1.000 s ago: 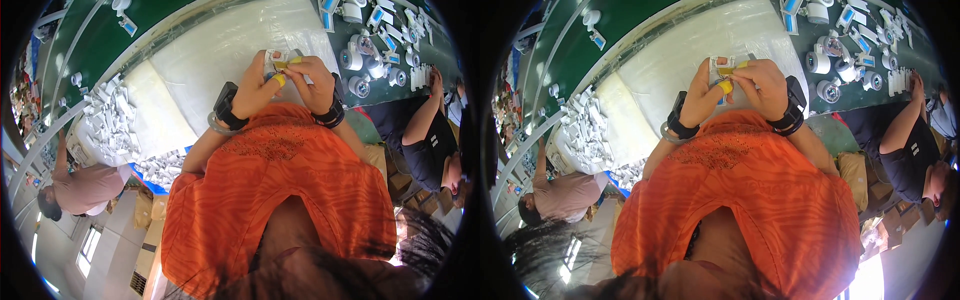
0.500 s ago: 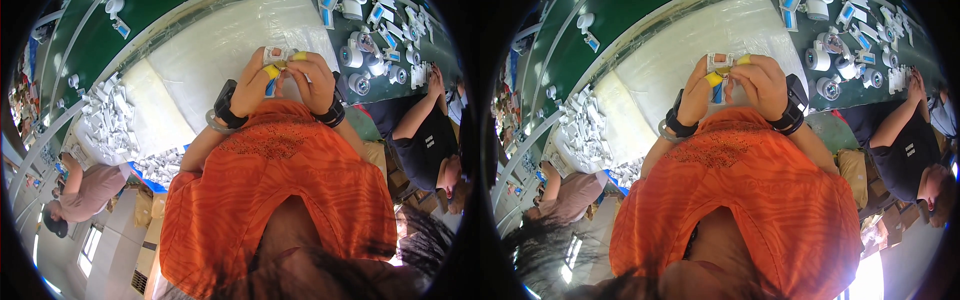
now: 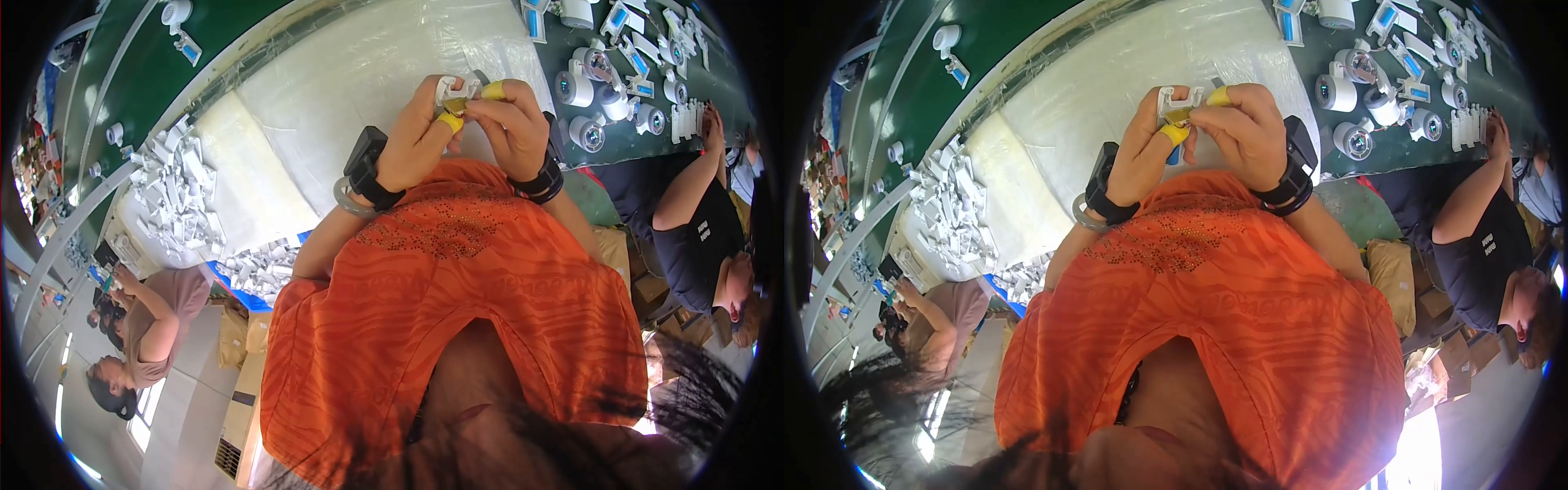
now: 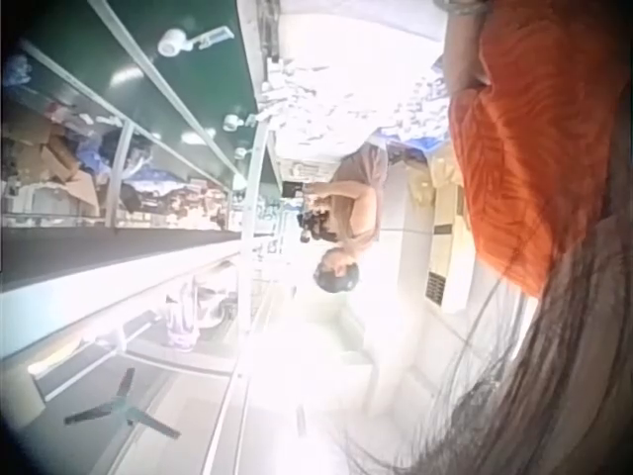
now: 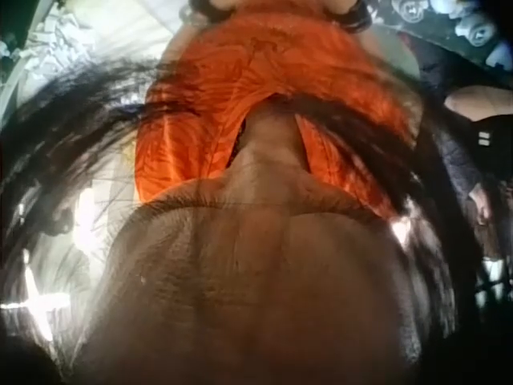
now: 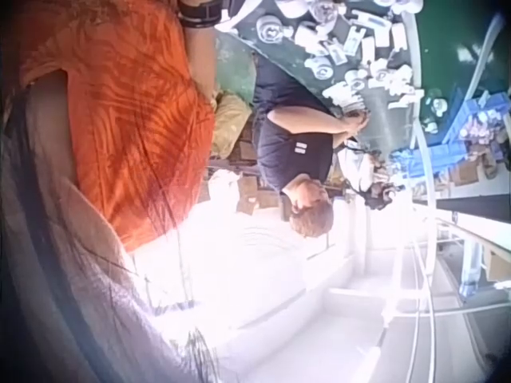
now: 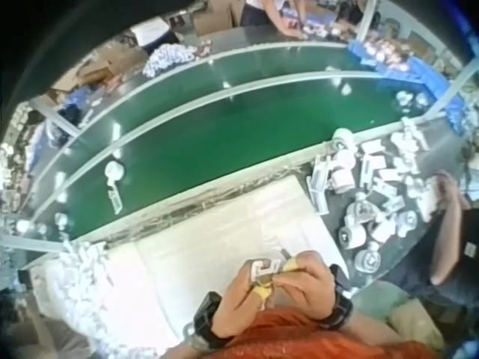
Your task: Assembling small electronic components onto a base housing at a factory workstation.
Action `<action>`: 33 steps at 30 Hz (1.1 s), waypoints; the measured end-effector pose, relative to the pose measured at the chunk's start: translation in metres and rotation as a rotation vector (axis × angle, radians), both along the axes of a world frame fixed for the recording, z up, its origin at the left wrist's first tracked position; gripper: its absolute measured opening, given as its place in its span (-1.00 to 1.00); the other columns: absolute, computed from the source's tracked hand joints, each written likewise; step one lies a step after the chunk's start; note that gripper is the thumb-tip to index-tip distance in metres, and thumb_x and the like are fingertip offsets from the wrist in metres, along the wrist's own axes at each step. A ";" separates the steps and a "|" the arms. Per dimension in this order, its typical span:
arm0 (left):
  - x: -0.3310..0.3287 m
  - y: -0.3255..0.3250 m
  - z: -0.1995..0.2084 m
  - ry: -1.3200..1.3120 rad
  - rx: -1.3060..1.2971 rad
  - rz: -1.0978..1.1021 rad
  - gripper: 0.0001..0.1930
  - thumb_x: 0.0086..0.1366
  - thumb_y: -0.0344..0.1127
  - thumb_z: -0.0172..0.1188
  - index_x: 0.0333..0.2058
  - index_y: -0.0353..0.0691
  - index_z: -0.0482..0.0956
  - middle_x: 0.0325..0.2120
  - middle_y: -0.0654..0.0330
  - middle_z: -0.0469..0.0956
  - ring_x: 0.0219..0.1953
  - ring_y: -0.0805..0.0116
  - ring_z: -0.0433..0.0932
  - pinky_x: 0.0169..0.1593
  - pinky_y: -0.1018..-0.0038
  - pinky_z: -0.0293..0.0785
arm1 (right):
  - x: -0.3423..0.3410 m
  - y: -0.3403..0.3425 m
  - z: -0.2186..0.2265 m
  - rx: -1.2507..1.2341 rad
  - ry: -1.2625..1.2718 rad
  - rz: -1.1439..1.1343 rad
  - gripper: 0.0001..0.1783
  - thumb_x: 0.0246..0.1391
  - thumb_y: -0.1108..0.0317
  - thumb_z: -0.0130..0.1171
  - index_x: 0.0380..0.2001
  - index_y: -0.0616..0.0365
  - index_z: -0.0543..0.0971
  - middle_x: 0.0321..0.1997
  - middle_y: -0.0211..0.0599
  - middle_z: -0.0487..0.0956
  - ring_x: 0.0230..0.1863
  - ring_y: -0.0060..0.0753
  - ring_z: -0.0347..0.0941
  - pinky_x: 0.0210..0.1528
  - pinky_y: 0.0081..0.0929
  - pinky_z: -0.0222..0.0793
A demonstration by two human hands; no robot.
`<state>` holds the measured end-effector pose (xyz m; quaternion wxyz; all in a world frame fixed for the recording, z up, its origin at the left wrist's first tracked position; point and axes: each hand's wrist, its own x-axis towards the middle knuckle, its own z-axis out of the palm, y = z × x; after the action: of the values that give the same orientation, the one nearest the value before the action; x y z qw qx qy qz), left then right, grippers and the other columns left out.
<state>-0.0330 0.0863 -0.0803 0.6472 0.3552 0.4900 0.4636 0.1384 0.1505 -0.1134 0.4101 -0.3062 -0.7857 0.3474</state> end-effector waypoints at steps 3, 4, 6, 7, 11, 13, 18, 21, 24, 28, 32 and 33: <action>-0.001 0.002 0.001 0.029 0.002 -0.018 -0.63 0.32 -0.51 -0.20 0.11 -0.30 0.25 -0.35 0.18 0.43 -0.38 0.49 0.42 -0.27 0.53 0.46 | -0.001 0.001 -0.001 -0.013 0.015 -0.005 -0.71 -0.14 0.52 0.36 -0.27 0.00 0.66 -0.29 -0.33 0.48 -0.22 -0.24 0.43 -0.18 -0.42 0.37; -0.001 0.002 0.001 0.038 0.002 -0.032 -0.63 0.32 -0.50 -0.19 0.10 -0.30 0.26 -0.36 0.19 0.42 -0.38 0.50 0.42 -0.28 0.53 0.46 | -0.002 0.001 -0.001 -0.014 0.020 -0.009 -0.72 -0.14 0.52 0.35 -0.28 0.00 0.66 -0.30 -0.34 0.49 -0.22 -0.25 0.43 -0.17 -0.42 0.37; -0.001 0.002 0.002 0.049 -0.014 -0.025 -0.63 0.32 -0.50 -0.18 0.10 -0.31 0.26 -0.36 0.19 0.42 -0.39 0.50 0.42 -0.29 0.54 0.45 | -0.004 0.002 -0.002 -0.016 0.022 -0.013 -0.72 -0.14 0.52 0.35 -0.28 0.00 0.66 -0.31 -0.35 0.49 -0.21 -0.25 0.43 -0.17 -0.41 0.37; 0.000 0.002 0.002 0.061 -0.029 -0.019 -0.63 0.32 -0.49 -0.17 0.10 -0.31 0.26 -0.36 0.20 0.42 -0.39 0.50 0.41 -0.30 0.54 0.45 | -0.004 0.001 -0.002 -0.018 0.026 -0.018 -0.73 -0.15 0.52 0.35 -0.29 0.00 0.66 -0.33 -0.36 0.49 -0.21 -0.25 0.43 -0.16 -0.41 0.36; 0.000 -0.002 -0.004 0.002 0.030 0.015 -0.63 0.34 -0.46 -0.13 0.13 -0.31 0.26 -0.38 0.22 0.42 -0.40 0.50 0.41 -0.32 0.55 0.44 | -0.005 0.002 0.000 0.018 -0.012 -0.026 -0.74 -0.16 0.52 0.35 -0.31 0.02 0.66 -0.35 -0.36 0.50 -0.21 -0.24 0.43 -0.14 -0.39 0.36; 0.003 -0.002 -0.003 0.015 0.045 0.005 -0.62 0.40 -0.38 -0.07 0.16 -0.30 0.24 -0.39 0.24 0.41 -0.41 0.53 0.41 -0.36 0.56 0.44 | -0.004 0.002 0.001 0.021 -0.013 -0.033 -0.75 -0.16 0.52 0.34 -0.32 0.04 0.65 -0.34 -0.35 0.51 -0.21 -0.22 0.42 -0.13 -0.37 0.36; 0.005 -0.003 -0.006 0.121 0.065 -0.016 -0.60 0.45 -0.29 -0.04 0.19 -0.30 0.24 -0.41 0.26 0.40 -0.43 0.57 0.39 -0.42 0.60 0.44 | -0.002 0.008 0.007 0.045 -0.034 0.012 -0.75 -0.15 0.53 0.33 -0.32 0.04 0.63 -0.35 -0.35 0.51 -0.20 -0.19 0.42 -0.11 -0.33 0.35; 0.006 -0.003 -0.007 0.146 0.066 -0.008 -0.61 0.46 -0.29 -0.04 0.19 -0.31 0.25 -0.43 0.27 0.40 -0.44 0.58 0.39 -0.43 0.61 0.43 | -0.001 0.009 0.008 0.048 -0.044 0.027 -0.75 -0.15 0.54 0.32 -0.32 0.04 0.63 -0.35 -0.35 0.52 -0.19 -0.18 0.42 -0.10 -0.32 0.34; 0.007 -0.003 -0.004 0.160 0.079 -0.001 -0.62 0.46 -0.31 -0.05 0.18 -0.31 0.27 -0.45 0.28 0.40 -0.47 0.58 0.39 -0.44 0.62 0.43 | -0.001 0.007 0.009 0.048 -0.052 0.023 -0.76 -0.14 0.54 0.31 -0.32 0.04 0.63 -0.35 -0.35 0.52 -0.19 -0.17 0.41 -0.09 -0.31 0.33; 0.008 -0.003 0.000 0.177 0.060 0.017 -0.65 0.46 -0.31 -0.06 0.15 -0.31 0.33 -0.47 0.29 0.42 -0.52 0.59 0.38 -0.46 0.62 0.40 | 0.000 0.005 0.012 0.047 -0.068 0.025 -0.77 -0.13 0.53 0.31 -0.32 0.05 0.62 -0.35 -0.35 0.51 -0.19 -0.16 0.41 -0.08 -0.30 0.33; 0.010 -0.004 -0.002 0.214 0.046 0.040 -0.67 0.46 -0.33 -0.07 0.13 -0.31 0.37 -0.47 0.29 0.43 -0.54 0.59 0.37 -0.48 0.62 0.39 | -0.002 0.004 0.010 0.068 -0.064 0.014 -0.77 -0.14 0.52 0.31 -0.33 0.06 0.61 -0.36 -0.34 0.51 -0.20 -0.15 0.41 -0.08 -0.29 0.33; 0.010 -0.004 -0.003 0.233 0.053 0.037 -0.68 0.46 -0.33 -0.07 0.11 -0.32 0.38 -0.47 0.29 0.43 -0.54 0.59 0.37 -0.49 0.62 0.38 | -0.002 0.004 0.011 0.074 -0.058 0.012 -0.78 -0.14 0.53 0.31 -0.34 0.06 0.60 -0.37 -0.34 0.51 -0.21 -0.15 0.42 -0.09 -0.28 0.33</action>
<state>-0.0231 0.0828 -0.0833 0.5678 0.4145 0.5558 0.4437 0.1364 0.1544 -0.1029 0.3959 -0.2959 -0.8116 0.3113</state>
